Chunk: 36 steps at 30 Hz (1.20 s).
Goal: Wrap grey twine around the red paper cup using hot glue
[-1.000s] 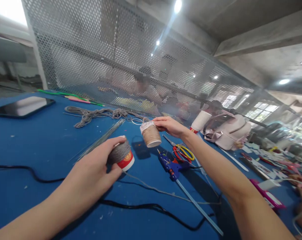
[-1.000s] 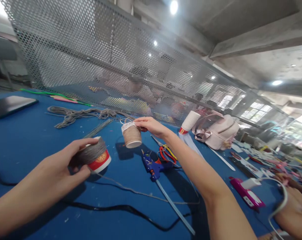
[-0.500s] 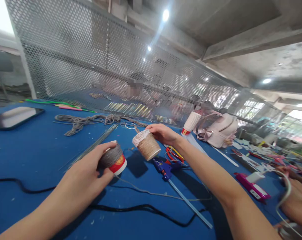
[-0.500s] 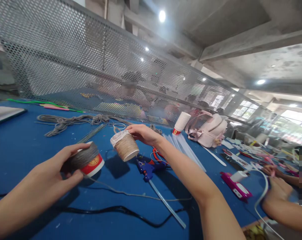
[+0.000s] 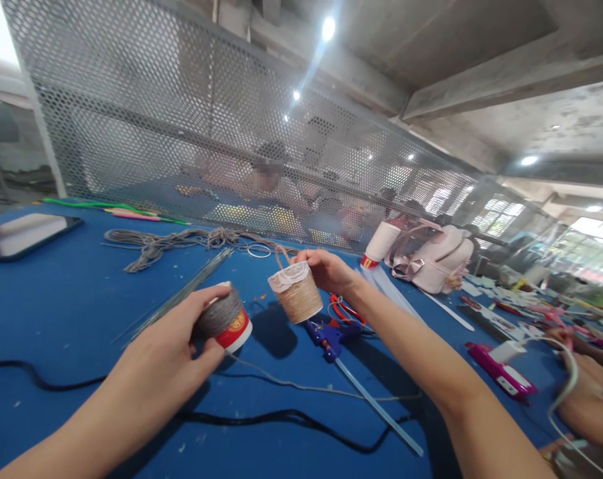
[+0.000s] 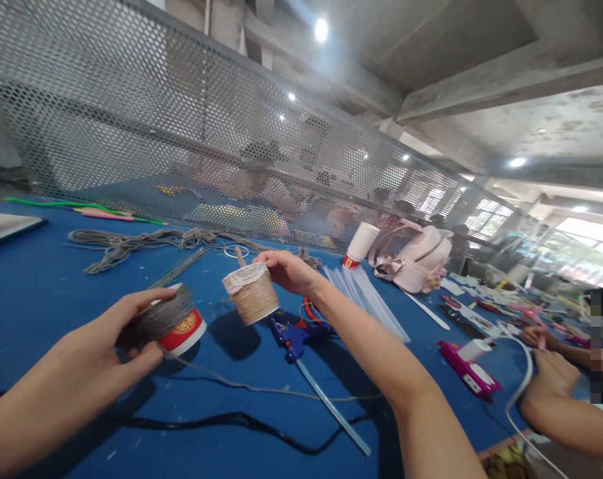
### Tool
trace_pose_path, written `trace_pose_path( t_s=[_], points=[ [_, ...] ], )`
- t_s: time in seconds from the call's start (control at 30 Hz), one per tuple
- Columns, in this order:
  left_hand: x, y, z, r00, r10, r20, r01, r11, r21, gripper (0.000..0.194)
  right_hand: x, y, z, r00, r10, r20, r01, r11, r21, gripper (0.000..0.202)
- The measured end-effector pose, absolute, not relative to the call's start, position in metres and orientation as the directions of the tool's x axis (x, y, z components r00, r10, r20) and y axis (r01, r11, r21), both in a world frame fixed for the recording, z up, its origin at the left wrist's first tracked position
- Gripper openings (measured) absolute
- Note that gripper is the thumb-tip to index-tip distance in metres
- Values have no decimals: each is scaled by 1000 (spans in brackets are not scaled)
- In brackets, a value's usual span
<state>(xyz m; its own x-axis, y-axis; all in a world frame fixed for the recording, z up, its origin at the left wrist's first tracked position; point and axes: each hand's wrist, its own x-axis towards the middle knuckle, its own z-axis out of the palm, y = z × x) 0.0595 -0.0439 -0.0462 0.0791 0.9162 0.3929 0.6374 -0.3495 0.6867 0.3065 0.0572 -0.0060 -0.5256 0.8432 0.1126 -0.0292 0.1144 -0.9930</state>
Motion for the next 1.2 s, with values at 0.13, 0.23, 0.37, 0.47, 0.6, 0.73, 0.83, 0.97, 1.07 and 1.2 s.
trace_pose_path(
  t_s=[0.13,0.23,0.37,0.47,0.6,0.73,0.83,0.97,1.07,1.2],
  points=[
    [59,-43,-47,73,916,394,643,-345,683,57,306,58,-8,-537,831,145,-49,140,-989,11],
    [59,-43,-48,78,913,400,633,-356,688,57,306,57,-9,-544,823,164,-38,171,-985,14],
    [59,-45,-48,73,901,429,627,-376,683,55,307,59,-12,-528,824,206,5,245,-969,17],
    [58,-47,-47,78,904,420,650,-365,667,56,309,66,-14,-481,841,249,79,324,-943,16],
    [58,-48,-48,97,911,401,670,-358,651,56,311,81,-18,-398,860,319,249,436,-865,8],
    [58,-43,-57,109,883,457,657,-409,633,53,306,94,-27,-332,866,373,438,492,-753,8],
    [58,-40,-62,113,871,478,649,-429,628,51,302,99,-33,-312,878,363,525,478,-705,14],
    [60,-44,-55,114,881,460,638,-419,646,50,303,93,-26,-245,900,359,563,434,-703,15],
    [62,-49,-45,132,893,431,623,-413,664,49,301,69,-13,-154,919,362,538,386,-750,14],
    [61,-55,-38,103,872,478,613,-434,660,49,279,10,-10,-177,957,230,396,283,-873,8]
  ],
)
